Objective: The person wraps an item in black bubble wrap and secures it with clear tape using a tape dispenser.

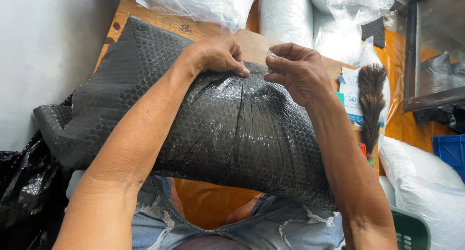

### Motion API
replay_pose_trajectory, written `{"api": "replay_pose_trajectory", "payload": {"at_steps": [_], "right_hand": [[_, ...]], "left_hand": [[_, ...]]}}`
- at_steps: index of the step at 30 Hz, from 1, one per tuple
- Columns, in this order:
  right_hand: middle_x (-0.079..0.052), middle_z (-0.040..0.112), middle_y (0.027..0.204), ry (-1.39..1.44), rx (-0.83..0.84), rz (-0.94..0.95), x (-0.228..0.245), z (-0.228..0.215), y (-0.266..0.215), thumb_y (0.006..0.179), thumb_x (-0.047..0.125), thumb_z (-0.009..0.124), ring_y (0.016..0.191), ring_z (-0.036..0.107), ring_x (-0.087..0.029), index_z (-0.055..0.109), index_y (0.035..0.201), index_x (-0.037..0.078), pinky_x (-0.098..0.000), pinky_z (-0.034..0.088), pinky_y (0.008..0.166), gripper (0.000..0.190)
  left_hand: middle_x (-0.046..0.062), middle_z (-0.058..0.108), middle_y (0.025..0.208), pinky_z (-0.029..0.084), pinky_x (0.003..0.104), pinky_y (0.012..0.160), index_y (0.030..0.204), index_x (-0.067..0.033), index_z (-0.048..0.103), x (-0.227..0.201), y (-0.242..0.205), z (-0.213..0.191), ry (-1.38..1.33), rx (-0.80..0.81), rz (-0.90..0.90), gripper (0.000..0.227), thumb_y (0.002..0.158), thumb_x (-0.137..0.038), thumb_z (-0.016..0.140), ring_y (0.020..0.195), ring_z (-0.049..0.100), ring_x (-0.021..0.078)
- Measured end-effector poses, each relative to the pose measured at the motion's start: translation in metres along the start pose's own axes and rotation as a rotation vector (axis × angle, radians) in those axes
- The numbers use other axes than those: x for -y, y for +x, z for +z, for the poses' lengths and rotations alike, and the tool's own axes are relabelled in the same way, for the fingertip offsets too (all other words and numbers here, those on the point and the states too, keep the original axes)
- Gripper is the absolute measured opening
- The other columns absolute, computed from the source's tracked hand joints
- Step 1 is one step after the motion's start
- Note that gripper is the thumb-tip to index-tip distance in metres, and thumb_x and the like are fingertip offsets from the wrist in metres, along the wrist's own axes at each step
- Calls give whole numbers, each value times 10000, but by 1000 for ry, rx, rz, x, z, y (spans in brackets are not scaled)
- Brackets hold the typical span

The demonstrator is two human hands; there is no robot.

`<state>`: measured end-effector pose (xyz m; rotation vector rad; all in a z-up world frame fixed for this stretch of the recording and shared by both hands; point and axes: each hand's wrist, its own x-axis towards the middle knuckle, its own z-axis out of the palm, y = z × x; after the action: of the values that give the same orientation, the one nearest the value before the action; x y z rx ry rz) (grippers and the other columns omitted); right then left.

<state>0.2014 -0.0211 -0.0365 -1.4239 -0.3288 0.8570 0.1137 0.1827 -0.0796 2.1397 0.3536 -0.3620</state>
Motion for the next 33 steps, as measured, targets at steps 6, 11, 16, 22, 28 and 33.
{"api": "replay_pose_trajectory", "payload": {"at_steps": [6, 11, 16, 22, 28, 33], "right_hand": [[-103, 676, 811, 33, -5, 30, -13, -3, 9, 761, -47, 849, 671, 696, -210, 702, 929, -20, -282, 660, 542, 225], [-109, 676, 800, 61, 9, 24, -27, -9, 14, 763, -57, 840, 677, 696, -202, 695, 947, -19, -302, 673, 586, 237], [-97, 699, 867, -18, -16, 31, -30, -7, 15, 745, -39, 853, 692, 708, -194, 703, 969, -25, -265, 677, 614, 271], [-107, 718, 896, -64, 43, 1, -33, -7, 18, 710, -18, 877, 752, 725, -215, 710, 978, -24, -303, 690, 647, 316], [-133, 734, 894, -114, 9, -33, -35, -3, 17, 670, -15, 897, 743, 732, -203, 695, 1012, -23, -308, 688, 643, 397], [-124, 746, 918, -195, -8, -83, -46, -10, 24, 614, 22, 923, 754, 722, -154, 697, 1029, 15, -269, 654, 644, 472]], "left_hand": [[-63, 570, 605, 328, 303, 543, 679, -161, 690, 7, -1, 9, -87, -46, 48, 299, 845, -323, 879, 590, 456, 81], [-61, 572, 611, 333, 303, 550, 676, -157, 679, 9, 2, 9, -93, -52, 46, 310, 841, -323, 882, 601, 458, 79], [-65, 556, 598, 331, 310, 561, 677, -159, 699, 14, 7, 11, -84, -71, 73, 271, 816, -325, 862, 608, 452, 77], [-65, 546, 605, 321, 312, 557, 691, -144, 711, 17, 10, 13, -89, -71, 66, 282, 833, -329, 870, 617, 447, 76], [-65, 540, 593, 323, 317, 570, 647, -149, 673, 18, 8, 12, -78, -89, 76, 309, 826, -326, 852, 616, 450, 77], [-85, 572, 587, 324, 287, 560, 654, -135, 714, 21, 10, 14, -148, -70, 104, 233, 837, -228, 825, 609, 448, 51]]}}
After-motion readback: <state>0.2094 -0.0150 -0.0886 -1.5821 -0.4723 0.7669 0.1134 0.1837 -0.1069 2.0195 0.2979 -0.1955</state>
